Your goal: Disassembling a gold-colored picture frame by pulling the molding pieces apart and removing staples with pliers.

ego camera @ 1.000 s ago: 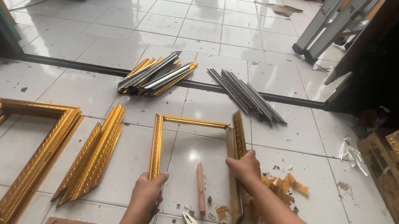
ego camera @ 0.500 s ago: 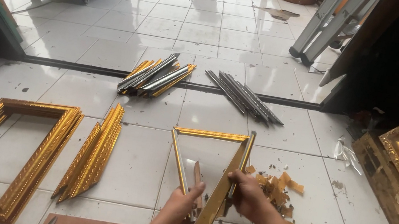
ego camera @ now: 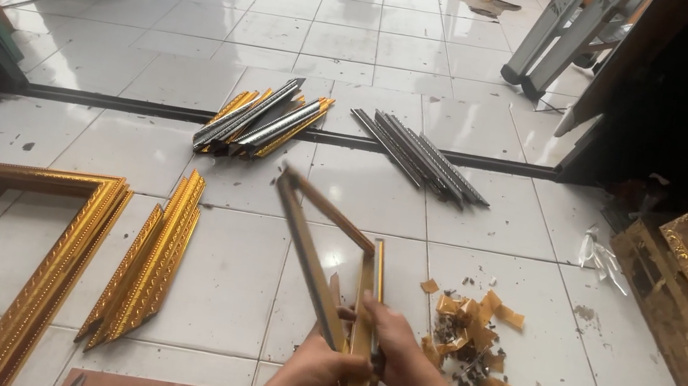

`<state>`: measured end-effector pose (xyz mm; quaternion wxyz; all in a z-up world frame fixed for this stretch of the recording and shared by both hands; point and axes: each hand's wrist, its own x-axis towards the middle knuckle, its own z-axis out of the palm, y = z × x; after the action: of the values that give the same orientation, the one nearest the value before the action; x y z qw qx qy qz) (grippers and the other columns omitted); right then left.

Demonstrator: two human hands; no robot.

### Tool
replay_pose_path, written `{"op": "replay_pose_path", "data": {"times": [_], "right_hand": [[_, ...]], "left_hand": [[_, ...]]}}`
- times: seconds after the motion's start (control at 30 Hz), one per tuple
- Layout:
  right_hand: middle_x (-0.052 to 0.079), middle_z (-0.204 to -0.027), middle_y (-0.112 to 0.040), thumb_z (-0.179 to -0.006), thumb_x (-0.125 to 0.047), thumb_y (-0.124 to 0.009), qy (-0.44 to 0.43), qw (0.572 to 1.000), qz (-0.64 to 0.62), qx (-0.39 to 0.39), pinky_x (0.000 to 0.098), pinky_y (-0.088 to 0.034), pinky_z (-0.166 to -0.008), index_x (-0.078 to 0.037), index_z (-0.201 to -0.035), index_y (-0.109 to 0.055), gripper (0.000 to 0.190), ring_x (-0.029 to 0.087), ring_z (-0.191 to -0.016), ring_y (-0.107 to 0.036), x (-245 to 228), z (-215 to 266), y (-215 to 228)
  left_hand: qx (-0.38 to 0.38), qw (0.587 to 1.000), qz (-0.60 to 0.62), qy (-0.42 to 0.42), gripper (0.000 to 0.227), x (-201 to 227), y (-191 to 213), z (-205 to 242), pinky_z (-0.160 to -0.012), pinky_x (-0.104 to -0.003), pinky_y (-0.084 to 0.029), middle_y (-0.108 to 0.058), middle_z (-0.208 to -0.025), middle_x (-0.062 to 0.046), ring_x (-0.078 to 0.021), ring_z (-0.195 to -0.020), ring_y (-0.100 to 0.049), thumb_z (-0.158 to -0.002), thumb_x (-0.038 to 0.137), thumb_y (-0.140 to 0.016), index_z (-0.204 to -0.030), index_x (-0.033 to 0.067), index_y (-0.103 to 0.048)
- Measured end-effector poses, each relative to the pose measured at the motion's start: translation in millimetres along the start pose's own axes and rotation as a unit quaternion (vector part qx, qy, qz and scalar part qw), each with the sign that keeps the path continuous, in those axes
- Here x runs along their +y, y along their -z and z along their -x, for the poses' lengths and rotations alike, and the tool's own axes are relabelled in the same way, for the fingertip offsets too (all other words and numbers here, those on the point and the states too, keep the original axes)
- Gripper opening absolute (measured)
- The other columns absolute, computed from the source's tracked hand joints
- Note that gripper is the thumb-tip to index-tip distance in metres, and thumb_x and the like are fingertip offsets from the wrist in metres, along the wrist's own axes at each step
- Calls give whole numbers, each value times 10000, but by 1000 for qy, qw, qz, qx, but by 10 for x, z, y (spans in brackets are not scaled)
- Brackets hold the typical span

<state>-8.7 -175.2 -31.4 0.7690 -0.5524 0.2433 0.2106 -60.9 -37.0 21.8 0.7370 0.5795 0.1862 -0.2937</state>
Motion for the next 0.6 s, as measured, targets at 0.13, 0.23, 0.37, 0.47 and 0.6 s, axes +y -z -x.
{"op": "replay_pose_path", "data": {"times": [0.13,0.23,0.37,0.47,0.6], "right_hand": [[133,-1190,-812,-1136,-478,-431,-5,972,235,-22,265,-559,-636,-81,-1468,-743,604,219,-860,-721,-71,63,-10],[150,-1348,-809,-1152,-495,-379,16,949,308,71,384,-613,-735,-94,-1565,-551,601,289,-976,-775,-190,252,-93],[100,-1582,-487,-1052,-668,-308,8,958,285,40,460,-448,-1094,-221,-1603,-429,721,279,-1369,-490,64,285,-119],[143,-1683,-531,-990,-789,-218,5,980,196,31,581,-427,-1291,-242,-1635,-500,891,343,-1567,-515,58,499,-252],[56,-1870,-217,-836,-859,-233,25,983,176,42,677,-434,-1338,-364,-1806,-86,1099,425,-1660,-433,69,548,-382]], "left_hand": [[39,995,-91,22,774,131,99,16,-646,-352,-564,-788,-1167,-162,-257,-878,-756,-862,-33,-734,-1537,282,-524],[53,998,-25,24,633,151,182,-60,-620,-415,-644,-757,-1154,-207,-327,-964,-740,-900,-81,-758,-1495,92,-630],[-40,998,-50,-26,517,123,181,-54,-751,-328,-609,-768,-949,-156,-252,-830,-741,-842,-25,-634,-1338,45,-761],[-45,999,-17,-15,428,101,201,-20,-773,-377,-619,-748,-990,-173,-284,-860,-720,-866,8,-647,-1284,-7,-735],[-107,991,75,-5,419,223,203,89,-714,-348,-549,-729,-1006,-103,-248,-874,-700,-1001,344,-740,-1358,125,-765]]}}
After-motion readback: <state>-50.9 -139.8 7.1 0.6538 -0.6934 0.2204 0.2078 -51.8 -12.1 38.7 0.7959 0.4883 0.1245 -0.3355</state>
